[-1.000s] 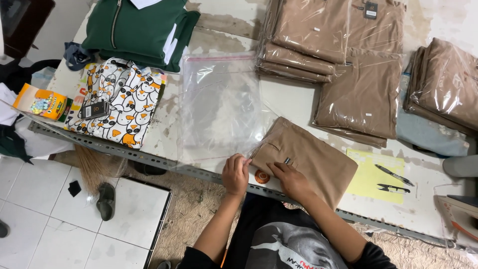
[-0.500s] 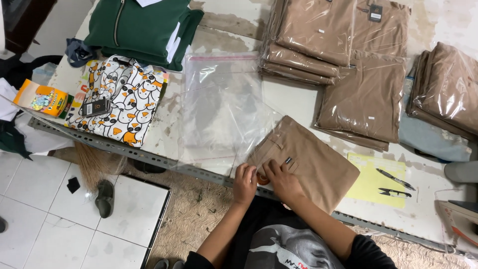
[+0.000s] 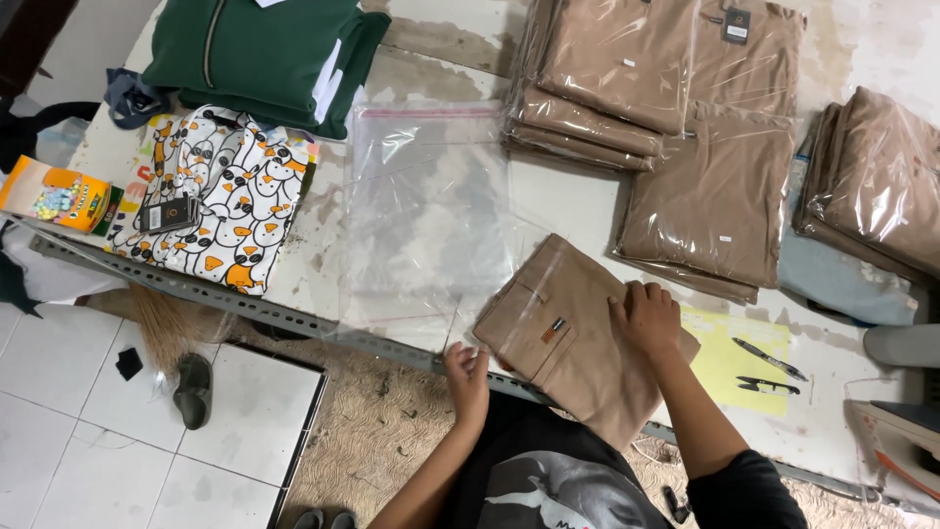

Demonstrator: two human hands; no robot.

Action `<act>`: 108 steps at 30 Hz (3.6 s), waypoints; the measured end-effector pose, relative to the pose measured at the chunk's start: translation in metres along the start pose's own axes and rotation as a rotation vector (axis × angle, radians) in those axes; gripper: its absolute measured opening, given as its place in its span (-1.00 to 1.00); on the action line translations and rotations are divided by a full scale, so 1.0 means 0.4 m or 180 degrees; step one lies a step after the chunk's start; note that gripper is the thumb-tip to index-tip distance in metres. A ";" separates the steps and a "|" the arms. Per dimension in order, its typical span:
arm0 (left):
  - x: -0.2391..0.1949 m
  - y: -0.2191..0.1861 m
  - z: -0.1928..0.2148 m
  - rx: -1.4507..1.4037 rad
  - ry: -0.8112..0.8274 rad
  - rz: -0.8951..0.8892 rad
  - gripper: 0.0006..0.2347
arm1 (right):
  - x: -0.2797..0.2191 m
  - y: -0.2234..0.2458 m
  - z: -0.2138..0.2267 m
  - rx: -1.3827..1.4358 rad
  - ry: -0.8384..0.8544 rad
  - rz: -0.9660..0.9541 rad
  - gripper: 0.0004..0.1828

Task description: Folding brown pants and placing them into clear plastic bags for packaging.

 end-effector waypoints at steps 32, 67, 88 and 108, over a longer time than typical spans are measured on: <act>0.237 -0.177 -0.116 0.0048 0.0574 -0.0320 -0.39 | -0.014 0.041 0.047 0.5632 0.1481 -0.1307 -0.58; 0.390 -0.230 -0.079 0.0679 0.0691 0.0356 -0.34 | 0.239 0.214 0.109 0.4952 0.1215 -0.0502 -0.44; 0.312 -0.221 -0.333 0.3542 0.1073 -0.2945 -0.52 | 0.230 0.255 0.159 0.5241 0.1485 -0.0470 -0.55; 0.263 -0.252 -0.367 0.3394 0.1521 -0.3494 -0.78 | 0.249 0.244 0.047 0.4430 0.0326 -0.0483 -0.28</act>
Point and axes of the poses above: each hand's wrist, its own x-axis towards the middle knuckle, its own z-axis out of the back of the hand, y = z × x, the point moved 3 cm from there along x, towards the middle knuckle, and after that the axes turned 8 degrees about -x, right-handed, at the moved point
